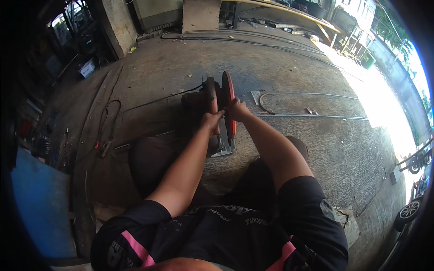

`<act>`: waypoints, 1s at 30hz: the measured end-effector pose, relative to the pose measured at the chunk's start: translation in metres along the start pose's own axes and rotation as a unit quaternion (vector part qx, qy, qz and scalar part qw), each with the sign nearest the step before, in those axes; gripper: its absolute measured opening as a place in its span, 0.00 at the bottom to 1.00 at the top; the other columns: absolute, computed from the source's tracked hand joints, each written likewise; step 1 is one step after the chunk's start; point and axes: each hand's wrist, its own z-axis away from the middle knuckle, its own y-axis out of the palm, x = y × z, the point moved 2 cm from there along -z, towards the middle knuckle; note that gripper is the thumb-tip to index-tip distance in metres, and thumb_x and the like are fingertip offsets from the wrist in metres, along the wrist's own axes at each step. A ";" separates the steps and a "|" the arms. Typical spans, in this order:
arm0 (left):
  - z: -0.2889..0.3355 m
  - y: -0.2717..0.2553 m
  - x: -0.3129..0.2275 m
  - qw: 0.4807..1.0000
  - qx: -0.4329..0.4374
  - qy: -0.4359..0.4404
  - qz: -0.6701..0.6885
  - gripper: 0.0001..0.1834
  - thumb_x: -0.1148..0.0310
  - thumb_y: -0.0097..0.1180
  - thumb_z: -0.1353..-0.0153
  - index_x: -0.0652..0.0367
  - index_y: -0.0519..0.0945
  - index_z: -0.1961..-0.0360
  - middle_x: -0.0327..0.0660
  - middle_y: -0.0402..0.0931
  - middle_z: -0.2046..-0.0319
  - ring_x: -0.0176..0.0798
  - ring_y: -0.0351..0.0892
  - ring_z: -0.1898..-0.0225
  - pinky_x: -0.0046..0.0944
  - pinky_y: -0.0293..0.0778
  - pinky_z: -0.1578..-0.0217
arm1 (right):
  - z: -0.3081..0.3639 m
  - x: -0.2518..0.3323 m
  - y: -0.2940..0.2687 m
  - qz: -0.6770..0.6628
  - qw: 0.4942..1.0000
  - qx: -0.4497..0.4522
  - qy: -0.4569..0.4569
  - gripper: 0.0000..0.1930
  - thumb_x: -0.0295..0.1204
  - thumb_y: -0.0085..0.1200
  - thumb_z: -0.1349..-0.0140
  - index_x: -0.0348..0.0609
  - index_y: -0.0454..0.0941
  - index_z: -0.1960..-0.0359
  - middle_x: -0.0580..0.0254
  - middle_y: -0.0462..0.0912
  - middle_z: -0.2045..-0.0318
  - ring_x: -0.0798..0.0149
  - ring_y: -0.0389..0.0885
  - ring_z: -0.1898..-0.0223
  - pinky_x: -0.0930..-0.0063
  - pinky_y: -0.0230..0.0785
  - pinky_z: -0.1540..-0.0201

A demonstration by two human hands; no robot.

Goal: Use a chop saw to cut thin metal rods to a specific length.

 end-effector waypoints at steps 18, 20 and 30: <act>-0.142 -0.015 -0.157 0.989 0.138 0.009 0.057 0.16 0.71 0.57 0.60 0.72 0.76 0.69 0.51 0.75 0.69 0.46 0.77 0.68 0.46 0.74 0.66 | -0.157 -0.049 -0.104 0.163 0.983 -0.069 -0.040 0.21 0.45 0.43 0.37 0.39 0.82 0.63 0.36 0.80 0.62 0.43 0.80 0.56 0.59 0.74 0.54; -0.156 -0.016 -0.171 0.982 0.157 -0.057 0.091 0.15 0.72 0.56 0.59 0.72 0.76 0.69 0.51 0.75 0.70 0.47 0.77 0.69 0.47 0.74 0.67 | -0.178 -0.056 -0.119 -0.113 0.976 -0.148 0.112 0.25 0.47 0.36 0.35 0.39 0.81 0.62 0.39 0.81 0.65 0.47 0.82 0.60 0.60 0.74 0.55; -0.098 -0.016 -0.149 0.998 -0.027 0.052 0.038 0.42 0.73 0.59 0.62 0.72 0.50 0.45 0.57 0.67 0.56 0.51 0.75 0.58 0.44 0.77 0.63 | -0.155 -0.049 -0.083 -0.061 0.989 -0.096 0.089 0.17 0.36 0.54 0.49 0.33 0.79 0.66 0.41 0.81 0.64 0.52 0.83 0.62 0.62 0.76 0.58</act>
